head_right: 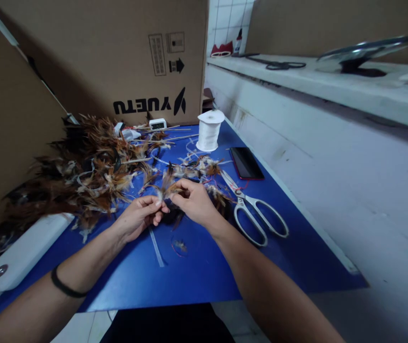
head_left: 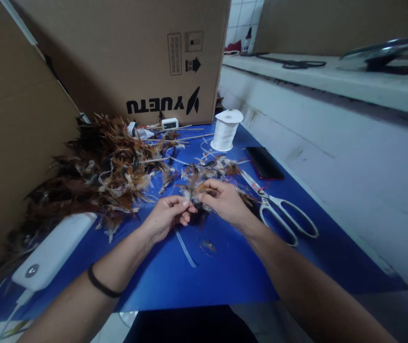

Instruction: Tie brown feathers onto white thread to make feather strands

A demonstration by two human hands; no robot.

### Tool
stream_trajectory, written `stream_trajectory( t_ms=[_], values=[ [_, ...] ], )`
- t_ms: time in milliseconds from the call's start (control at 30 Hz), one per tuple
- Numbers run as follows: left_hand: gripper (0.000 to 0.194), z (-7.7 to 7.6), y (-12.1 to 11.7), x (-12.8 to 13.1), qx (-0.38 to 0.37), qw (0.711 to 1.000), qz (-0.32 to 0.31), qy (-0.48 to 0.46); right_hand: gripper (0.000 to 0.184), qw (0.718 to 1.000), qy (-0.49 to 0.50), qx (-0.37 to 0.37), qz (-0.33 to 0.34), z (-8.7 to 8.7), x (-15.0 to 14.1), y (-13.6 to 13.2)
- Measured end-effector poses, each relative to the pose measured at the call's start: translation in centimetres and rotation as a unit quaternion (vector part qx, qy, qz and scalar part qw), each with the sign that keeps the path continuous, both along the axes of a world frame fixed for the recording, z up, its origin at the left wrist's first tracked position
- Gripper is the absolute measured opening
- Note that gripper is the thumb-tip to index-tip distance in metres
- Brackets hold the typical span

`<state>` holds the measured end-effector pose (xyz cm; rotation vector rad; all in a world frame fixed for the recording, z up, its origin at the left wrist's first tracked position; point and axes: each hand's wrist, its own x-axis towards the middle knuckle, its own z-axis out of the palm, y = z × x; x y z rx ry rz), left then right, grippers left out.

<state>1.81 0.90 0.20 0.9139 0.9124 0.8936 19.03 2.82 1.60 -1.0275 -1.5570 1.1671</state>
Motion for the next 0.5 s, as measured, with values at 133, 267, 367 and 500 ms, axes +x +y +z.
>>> stream_trajectory(
  t_ms=[133,267,367,500],
  values=[
    [0.021,-0.08,0.03,-0.04,-0.006,1.0,-0.006,-0.003,0.006,1.0,0.006,0.001,0.002,0.28,0.05,-0.12],
    [0.023,-0.16,0.09,-0.08,-0.011,1.0,-0.005,-0.006,0.006,1.0,0.009,-0.002,-0.003,0.43,0.03,-0.27],
    [0.025,-0.18,0.12,-0.06,-0.013,1.0,-0.007,-0.007,0.005,1.0,0.009,-0.001,0.001,0.4,0.03,-0.31],
    [0.024,-0.17,0.13,-0.02,-0.011,1.0,-0.012,-0.01,0.005,1.0,0.013,0.006,0.015,0.1,-0.01,-0.22]
  ],
)
